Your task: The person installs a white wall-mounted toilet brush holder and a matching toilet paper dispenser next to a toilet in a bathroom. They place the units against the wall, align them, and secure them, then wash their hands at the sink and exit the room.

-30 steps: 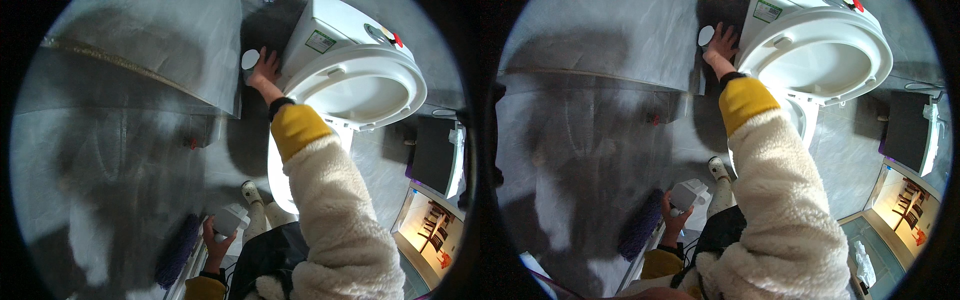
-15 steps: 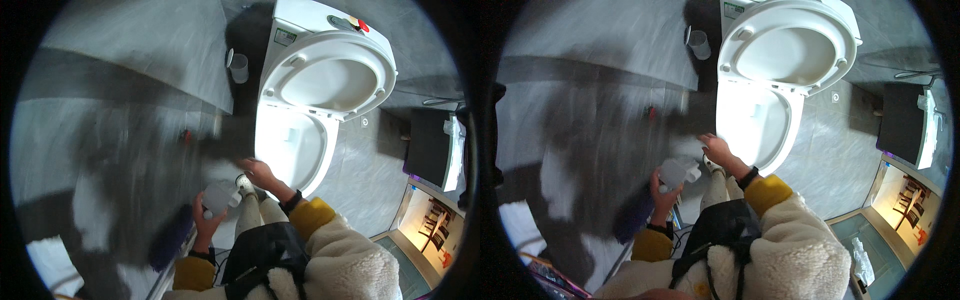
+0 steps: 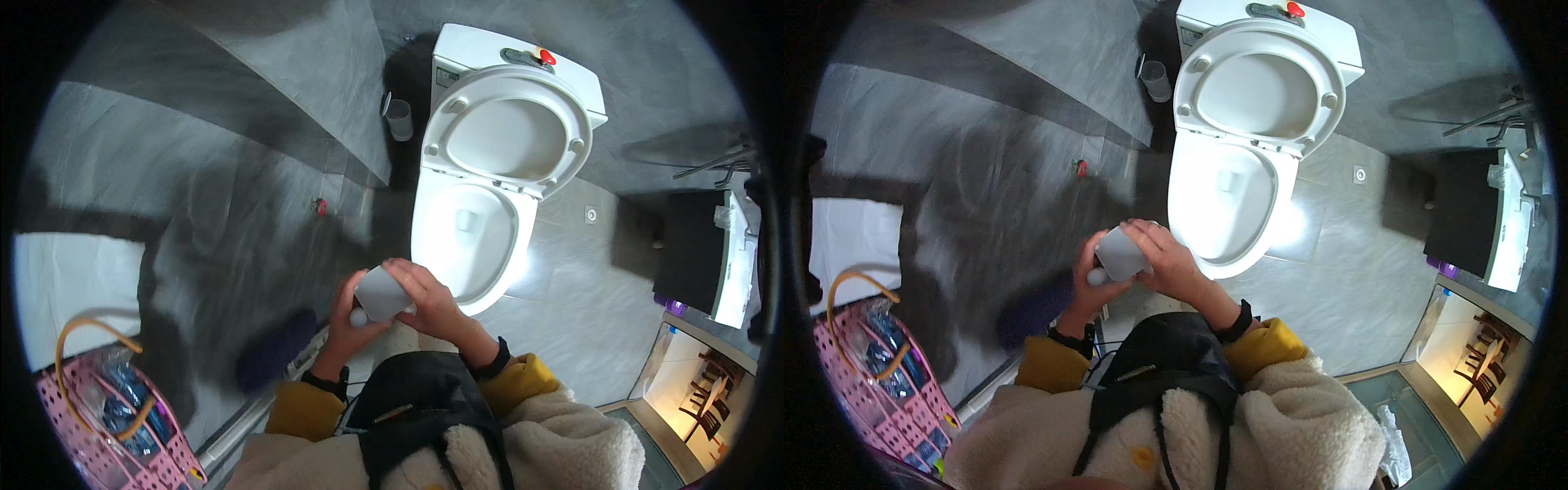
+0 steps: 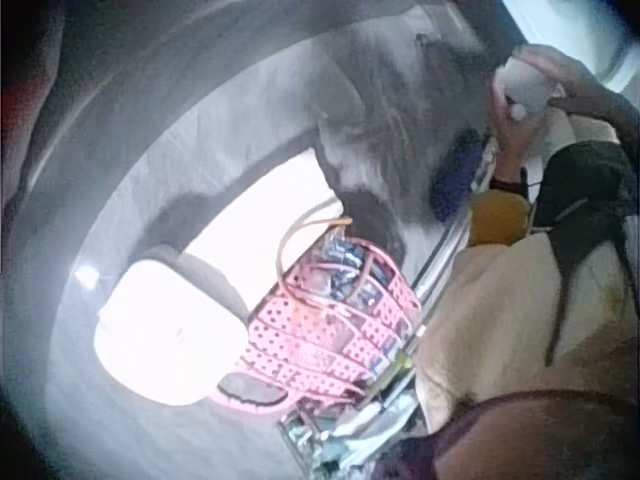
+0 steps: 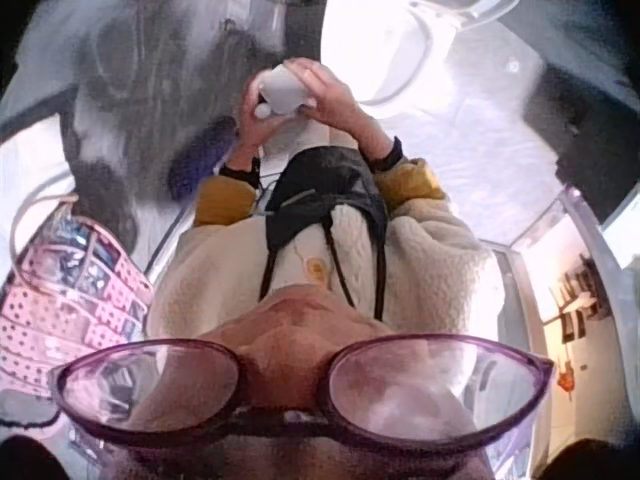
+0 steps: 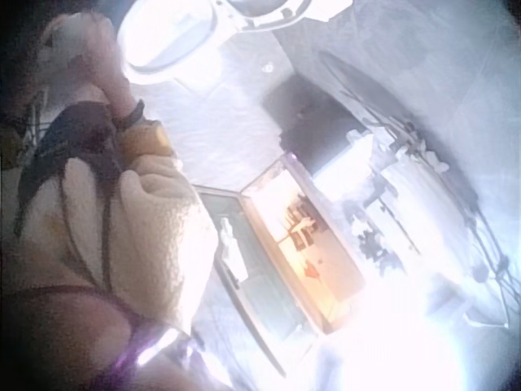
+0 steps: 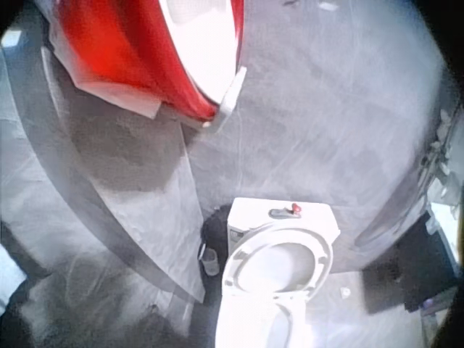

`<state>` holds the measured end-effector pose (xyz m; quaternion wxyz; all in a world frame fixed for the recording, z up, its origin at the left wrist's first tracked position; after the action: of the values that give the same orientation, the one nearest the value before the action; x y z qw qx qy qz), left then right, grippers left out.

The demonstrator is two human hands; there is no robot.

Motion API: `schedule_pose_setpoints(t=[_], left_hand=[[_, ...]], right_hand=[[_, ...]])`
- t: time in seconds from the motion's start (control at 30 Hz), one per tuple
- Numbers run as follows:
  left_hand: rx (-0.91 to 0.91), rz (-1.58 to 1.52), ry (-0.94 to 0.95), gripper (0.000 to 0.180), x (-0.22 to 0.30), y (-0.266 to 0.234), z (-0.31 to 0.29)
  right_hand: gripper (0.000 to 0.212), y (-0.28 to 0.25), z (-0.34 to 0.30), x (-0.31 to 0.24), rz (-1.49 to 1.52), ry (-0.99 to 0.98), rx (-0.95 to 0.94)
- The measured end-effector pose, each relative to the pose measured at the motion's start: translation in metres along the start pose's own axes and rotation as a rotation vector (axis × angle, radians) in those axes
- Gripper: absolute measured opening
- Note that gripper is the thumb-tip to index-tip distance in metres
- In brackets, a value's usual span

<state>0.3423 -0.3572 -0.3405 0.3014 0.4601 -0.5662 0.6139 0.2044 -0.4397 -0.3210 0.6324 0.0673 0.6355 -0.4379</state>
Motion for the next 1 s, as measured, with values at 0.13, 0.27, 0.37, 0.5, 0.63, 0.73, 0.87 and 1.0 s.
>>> schedule_pose_setpoints(t=[0.13, 0.27, 0.37, 0.5, 0.63, 0.73, 0.87, 1.0], left_hand=[[-0.074, 0.071, 0.092, 0.084, 0.033, 0.001, -0.005], [-0.064, 0.008, 0.031, 0.086, 0.037, 0.003, -0.005], [-0.006, 0.032, 0.041, 0.088, 0.035, -0.003, -0.008], [-0.001, 0.011, 0.031, 0.088, 0.029, -0.016, -0.013], [-0.053, 0.1, 0.005, 0.09, 0.026, -0.029, -0.018], [-0.017, 0.09, -0.038, 0.093, 0.018, -0.035, -0.015], [0.164, 0.04, -0.132, 0.096, -0.009, -0.053, -0.017], [0.246, 0.129, -0.169, 0.09, -0.044, -0.078, -0.033]], right_hand=[[0.097, -0.023, -0.007, -0.012, 0.053, 0.007, -0.045], [0.097, -0.026, -0.004, -0.013, 0.067, 0.032, -0.097], [0.096, -0.019, -0.001, -0.014, 0.072, 0.023, -0.133], [0.089, -0.012, 0.012, -0.024, 0.075, -0.076, -0.111], [0.086, 0.009, 0.024, -0.036, 0.092, -0.075, -0.196], [0.078, 0.024, 0.035, -0.03, 0.016, -0.011, -0.259], [0.077, 0.025, 0.056, -0.005, -0.06, -0.022, -0.085], [0.086, 0.039, 0.098, 0.056, -0.117, 0.088, 0.149]])
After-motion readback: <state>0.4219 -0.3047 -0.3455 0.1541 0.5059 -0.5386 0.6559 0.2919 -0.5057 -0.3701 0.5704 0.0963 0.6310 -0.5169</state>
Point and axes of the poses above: each hand's wrist, its own z-axis towards the middle knuckle, its own y-axis out of the palm, x = y × z, the point moved 8 cm from there along z, towards the middle knuckle, and after that the axes turned 1 degree about -z, right-handed, at the moved point
